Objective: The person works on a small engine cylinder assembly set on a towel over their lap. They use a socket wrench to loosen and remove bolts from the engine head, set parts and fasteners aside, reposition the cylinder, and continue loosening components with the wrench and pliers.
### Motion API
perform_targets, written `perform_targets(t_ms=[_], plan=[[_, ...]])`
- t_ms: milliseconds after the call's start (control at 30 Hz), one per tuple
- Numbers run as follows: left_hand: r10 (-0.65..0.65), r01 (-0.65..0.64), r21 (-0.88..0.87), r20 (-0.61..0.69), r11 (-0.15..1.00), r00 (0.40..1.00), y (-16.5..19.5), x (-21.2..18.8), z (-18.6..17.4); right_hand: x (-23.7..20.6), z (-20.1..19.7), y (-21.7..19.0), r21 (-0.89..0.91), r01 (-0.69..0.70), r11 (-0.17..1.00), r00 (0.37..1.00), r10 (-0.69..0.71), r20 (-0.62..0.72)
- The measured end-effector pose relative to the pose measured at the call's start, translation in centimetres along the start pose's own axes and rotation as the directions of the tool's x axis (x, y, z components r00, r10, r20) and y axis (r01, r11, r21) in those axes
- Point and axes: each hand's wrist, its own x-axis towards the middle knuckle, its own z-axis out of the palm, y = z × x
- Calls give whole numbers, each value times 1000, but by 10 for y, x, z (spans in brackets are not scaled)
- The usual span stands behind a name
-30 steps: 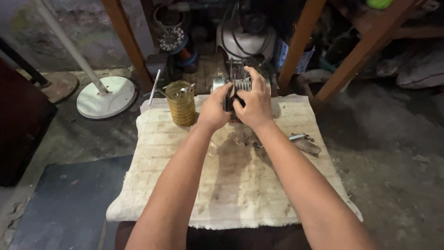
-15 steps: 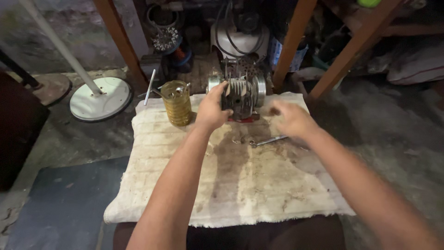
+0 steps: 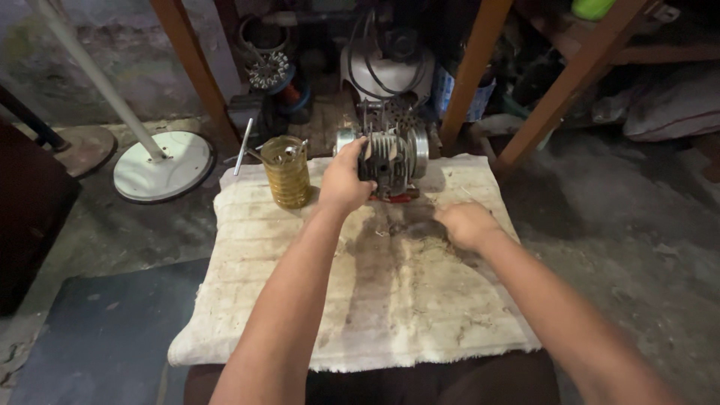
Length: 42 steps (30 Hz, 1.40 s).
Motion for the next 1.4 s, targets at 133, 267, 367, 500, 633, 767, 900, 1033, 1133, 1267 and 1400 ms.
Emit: perform_targets(t_ms=[133, 267, 367, 500, 633, 767, 900, 1033, 1133, 1267, 1400], plan=[[61, -61, -19, -6, 998, 998, -7, 0, -1, -4, -30, -21, 184, 101, 978, 945, -36, -325], [111, -107, -84, 44, 991, 993, -13, 13, -11, 10, -41, -58, 593, -23, 805, 915, 256, -312], [-96, 107, -47, 195, 993, 976, -13, 23, -20, 37, -24, -91, 849, -109, 516, 817, 534, -219], [-138, 151, -43, 231, 988, 963, -10, 27, -23, 80, 1, -123, 887, -35, 461, 655, 681, -329], [-133, 148, -73, 181, 986, 975, -7, 24, -21, 101, 4, -158, 998, 35, 52, 647, 760, -62], [-178, 195, -76, 181, 978, 967, -5, 25, -22, 117, -8, -193, 1000, 10, 4, 504, 863, -8], [-194, 204, -24, 218, 979, 956, -2, 25, -26, 121, -15, -206, 985, 85, -152, 465, 880, 96], [-169, 185, -62, 197, 981, 966, 2, 22, -29, 119, -9, -204, 952, 147, -267, 522, 839, 155], [-224, 234, -23, 210, 972, 952, 9, 23, -31, 118, -2, -201, 966, 161, -202, 552, 830, 82], [-225, 224, 30, 205, 974, 952, 16, 23, -35, 119, -6, -203, 946, 122, -300, 547, 816, 188], [-223, 218, 53, 170, 975, 960, 17, 21, -33, 129, -25, -213, 910, 167, -379, 541, 807, 237]])
